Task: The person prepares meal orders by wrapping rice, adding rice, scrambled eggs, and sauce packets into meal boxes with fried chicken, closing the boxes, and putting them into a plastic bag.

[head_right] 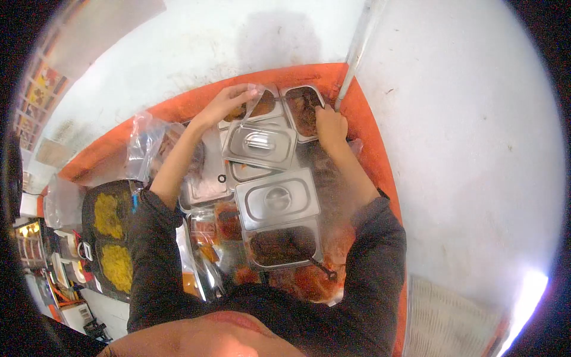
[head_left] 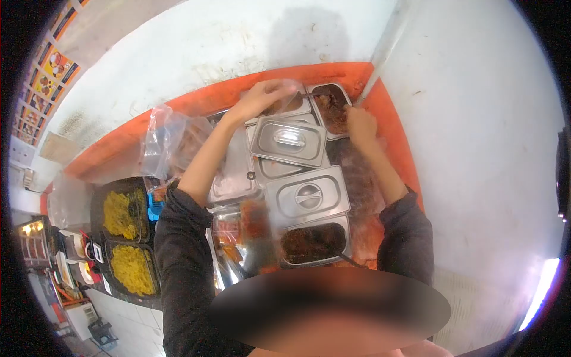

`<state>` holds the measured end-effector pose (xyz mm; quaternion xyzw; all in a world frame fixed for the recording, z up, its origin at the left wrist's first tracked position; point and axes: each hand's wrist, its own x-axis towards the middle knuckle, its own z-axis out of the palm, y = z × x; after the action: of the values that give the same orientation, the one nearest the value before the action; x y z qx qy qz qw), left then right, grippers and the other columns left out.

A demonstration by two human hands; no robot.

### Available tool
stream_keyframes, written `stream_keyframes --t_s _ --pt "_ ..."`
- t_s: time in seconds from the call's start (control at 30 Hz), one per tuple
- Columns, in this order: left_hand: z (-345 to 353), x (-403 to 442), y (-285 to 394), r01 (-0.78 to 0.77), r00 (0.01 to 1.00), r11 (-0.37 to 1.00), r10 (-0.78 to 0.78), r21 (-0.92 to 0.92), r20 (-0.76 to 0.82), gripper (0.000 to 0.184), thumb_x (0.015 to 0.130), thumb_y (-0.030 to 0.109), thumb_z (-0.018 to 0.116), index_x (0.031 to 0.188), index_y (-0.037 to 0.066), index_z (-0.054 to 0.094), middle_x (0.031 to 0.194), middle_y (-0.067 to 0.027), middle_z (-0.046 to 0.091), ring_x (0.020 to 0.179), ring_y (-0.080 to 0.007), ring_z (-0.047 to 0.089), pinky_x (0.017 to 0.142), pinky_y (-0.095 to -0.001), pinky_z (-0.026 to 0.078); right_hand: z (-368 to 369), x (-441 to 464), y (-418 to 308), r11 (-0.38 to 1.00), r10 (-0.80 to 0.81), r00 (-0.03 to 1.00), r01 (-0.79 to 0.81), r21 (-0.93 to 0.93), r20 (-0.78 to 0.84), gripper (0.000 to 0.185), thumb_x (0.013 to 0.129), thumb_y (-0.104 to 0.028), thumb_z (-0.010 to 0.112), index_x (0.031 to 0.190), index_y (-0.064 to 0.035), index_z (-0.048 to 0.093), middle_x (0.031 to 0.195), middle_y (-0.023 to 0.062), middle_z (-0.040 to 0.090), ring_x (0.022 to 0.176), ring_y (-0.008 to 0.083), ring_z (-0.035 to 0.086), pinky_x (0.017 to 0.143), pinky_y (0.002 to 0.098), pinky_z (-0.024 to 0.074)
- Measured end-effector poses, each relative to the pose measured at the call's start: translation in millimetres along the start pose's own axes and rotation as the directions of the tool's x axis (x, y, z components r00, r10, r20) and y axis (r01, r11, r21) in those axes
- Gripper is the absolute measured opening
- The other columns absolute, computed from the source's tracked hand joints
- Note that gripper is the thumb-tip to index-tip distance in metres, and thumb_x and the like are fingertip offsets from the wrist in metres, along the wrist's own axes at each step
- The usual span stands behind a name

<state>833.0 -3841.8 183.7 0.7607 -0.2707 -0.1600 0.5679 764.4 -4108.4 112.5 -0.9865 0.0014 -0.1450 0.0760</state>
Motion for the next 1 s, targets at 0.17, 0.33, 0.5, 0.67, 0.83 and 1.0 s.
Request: stream_keyframes --t_s 0.17,0.33,0.5,0.67,0.83,1.0 --pt "10 2 11 0.106 0.994 0.993 -0.107 0.061 0.015 0.054 0.084 0.045 0.061 0.118 0.003 0.058 0.098 -0.0048 0.063 0.089 -0.0113 0.055 0.08 -0.026 0.043 -8 -9 -8 0.982 -0.183 0.98 0.185 -0.022 0.083 0.018 0.084 -0.014 0.05 0.094 -0.0061 0.063 0.086 0.0164 0.064 0.078 0.0328 0.064 0.068 0.0437 0.0511" --pt "30 11 0 0.047 0.999 0.999 -0.047 0.021 0.003 0.046 0.083 0.042 0.064 0.109 0.004 0.062 0.087 -0.0006 0.062 0.075 -0.0066 0.051 0.067 -0.022 0.042 -11 -14 19 0.9 -0.008 1.0 0.012 0.436 -0.011 0.017 0.081 -0.012 0.06 0.094 -0.0029 0.067 0.086 0.0174 0.066 0.076 0.032 0.064 0.07 0.0382 0.0499" --pt "43 22 -20 -0.107 0.994 0.992 0.106 -0.061 -0.018 0.045 0.08 0.04 0.067 0.108 0.005 0.064 0.095 -0.0048 0.065 0.082 -0.0123 0.057 0.073 -0.026 0.046 9 -16 51 0.704 0.031 0.995 -0.092 0.705 0.098 0.018 0.08 -0.01 0.066 0.095 -0.001 0.068 0.081 0.0142 0.068 0.072 0.0218 0.065 0.07 0.0317 0.0488" --pt "43 17 -14 -0.068 0.997 0.997 0.067 -0.04 -0.035 0.047 0.074 0.035 0.074 0.106 0.003 0.064 0.096 -0.0073 0.065 0.081 -0.0131 0.058 0.073 -0.0269 0.046 -16 -35 62 0.522 0.064 0.959 -0.267 0.81 0.275 0.02 0.085 -0.01 0.062 0.1 0.0012 0.066 0.08 0.0054 0.067 0.072 0.0097 0.06 0.067 0.025 0.0468" --pt "49 21 -3 -0.129 0.983 0.934 0.165 0.335 -0.082 0.054 0.067 0.034 0.078 0.107 0.001 0.063 0.097 -0.0119 0.065 0.082 -0.0183 0.061 0.073 -0.0297 0.048 -52 -45 63 0.503 0.093 0.961 -0.27 0.821 0.259 0.02 0.086 -0.009 0.059 0.102 0.0019 0.065 0.078 0.0029 0.065 0.07 0.0093 0.057 0.068 0.0236 0.0456" --pt "55 32 -14 -0.318 0.924 0.776 0.383 0.545 -0.006 0.056 0.063 0.031 0.078 0.106 0.0 0.062 0.097 -0.0169 0.064 0.086 -0.0269 0.061 0.077 -0.0352 0.048 -101 -44 51 0.52 0.124 0.953 -0.301 0.8 0.278 0.02 0.087 -0.011 0.06 0.101 0.001 0.066 0.078 0.0025 0.064 0.07 0.0087 0.056 0.067 0.0234 0.0453"
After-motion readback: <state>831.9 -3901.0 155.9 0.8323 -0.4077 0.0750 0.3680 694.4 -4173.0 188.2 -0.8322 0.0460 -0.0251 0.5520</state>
